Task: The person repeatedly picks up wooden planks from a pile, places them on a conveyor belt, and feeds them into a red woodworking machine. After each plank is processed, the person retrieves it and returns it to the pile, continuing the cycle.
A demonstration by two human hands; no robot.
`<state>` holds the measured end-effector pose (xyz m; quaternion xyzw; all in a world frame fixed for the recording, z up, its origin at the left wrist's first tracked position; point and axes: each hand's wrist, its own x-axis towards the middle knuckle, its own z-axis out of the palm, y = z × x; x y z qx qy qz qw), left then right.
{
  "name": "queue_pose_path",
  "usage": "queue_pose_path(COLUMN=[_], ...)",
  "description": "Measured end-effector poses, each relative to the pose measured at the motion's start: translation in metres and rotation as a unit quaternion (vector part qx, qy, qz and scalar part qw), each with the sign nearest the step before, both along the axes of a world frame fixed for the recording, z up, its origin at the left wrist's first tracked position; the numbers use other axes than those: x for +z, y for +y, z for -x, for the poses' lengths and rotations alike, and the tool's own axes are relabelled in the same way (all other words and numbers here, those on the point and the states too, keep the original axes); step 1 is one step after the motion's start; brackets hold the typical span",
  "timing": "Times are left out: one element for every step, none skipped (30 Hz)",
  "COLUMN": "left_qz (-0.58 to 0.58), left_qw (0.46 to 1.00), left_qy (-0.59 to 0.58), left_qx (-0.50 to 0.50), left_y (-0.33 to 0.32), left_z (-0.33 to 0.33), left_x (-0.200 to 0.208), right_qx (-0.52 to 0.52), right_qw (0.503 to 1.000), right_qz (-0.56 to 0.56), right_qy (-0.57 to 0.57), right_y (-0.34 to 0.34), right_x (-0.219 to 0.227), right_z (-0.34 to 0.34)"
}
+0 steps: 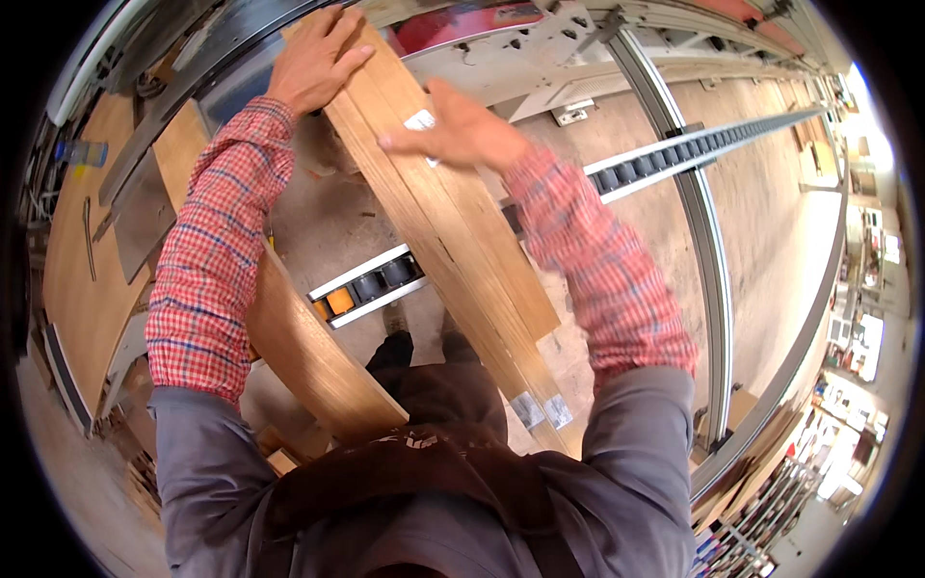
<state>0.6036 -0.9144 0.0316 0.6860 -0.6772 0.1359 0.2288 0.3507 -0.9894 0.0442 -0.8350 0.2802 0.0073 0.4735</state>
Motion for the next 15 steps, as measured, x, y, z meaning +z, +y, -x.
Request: queue_pose_path(left_qz=[-0.009,-0.018,0.003,0.007,0.011,0.016,0.066,0.039,0.018,-0.002,-0.008,-0.013,-0.018,-0.003,0.012], left_qw=[1.000,1.000,1.000,1.000,0.999,0.999,0.997,0.999,1.000,0.999,0.999,0.999,0.998,0.998,0.998], left_qy=[0.005,0.010,0.011,0.022,0.033,0.043,-0.035,-0.012,0.003,0.019,0.027,0.038,0.051,0.038,0.028], left_qx=[-0.002,-0.002,0.005,0.006,0.007,0.002,-0.007,0.003,0.019,0.032,0.036,0.034,0.038,0.044,0.056], left_y=[-0.002,-0.004,-0.002,-0.003,-0.002,-0.006,-0.003,-0.004,-0.007,-0.011,-0.014,-0.015,-0.011,-0.007,0.001], left_z=[0.003,0.007,0.009,0.007,0.004,0.005,0.009,0.012,0.009,0.005,0.003,0.009,0.011,0.009,0.005], left_x=[0.002,0.003,0.005,0.002,-0.002,-0.003,0.007,0.004,-0.004,-0.009,-0.006,-0.003,-0.002,0.001,0.002], right_qx=[-0.010,-0.020,-0.028,-0.032,-0.035,-0.043,-0.055,-0.067,-0.072,-0.071,-0.072,-0.079,-0.082,-0.078,-0.069], right_qw=[0.999,0.996,0.990,0.993,0.994,0.995,0.996,0.996,0.995,0.995,0.995,0.994,0.992,0.993,0.994], right_qz=[0.035,0.068,0.103,0.091,0.079,0.069,0.042,0.015,-0.008,-0.019,-0.028,-0.037,-0.045,-0.045,-0.044], right_qy=[-0.027,-0.054,-0.087,-0.075,-0.063,-0.050,-0.052,-0.054,-0.063,-0.066,-0.069,-0.067,-0.082,-0.076,-0.068], right_y=[0.011,0.023,0.032,0.035,0.038,0.037,0.036,0.034,0.029,0.026,0.024,0.023,0.023,0.022,0.023], right_x=[-0.001,-0.004,-0.003,-0.001,0.003,0.004,0.003,-0.002,-0.005,-0.006,-0.006,-0.008,-0.010,-0.010,-0.009], right_z=[0.009,0.015,0.018,0.016,0.013,0.012,0.012,0.014,0.010,0.007,0.008,0.011,0.010,0.007,0.002])
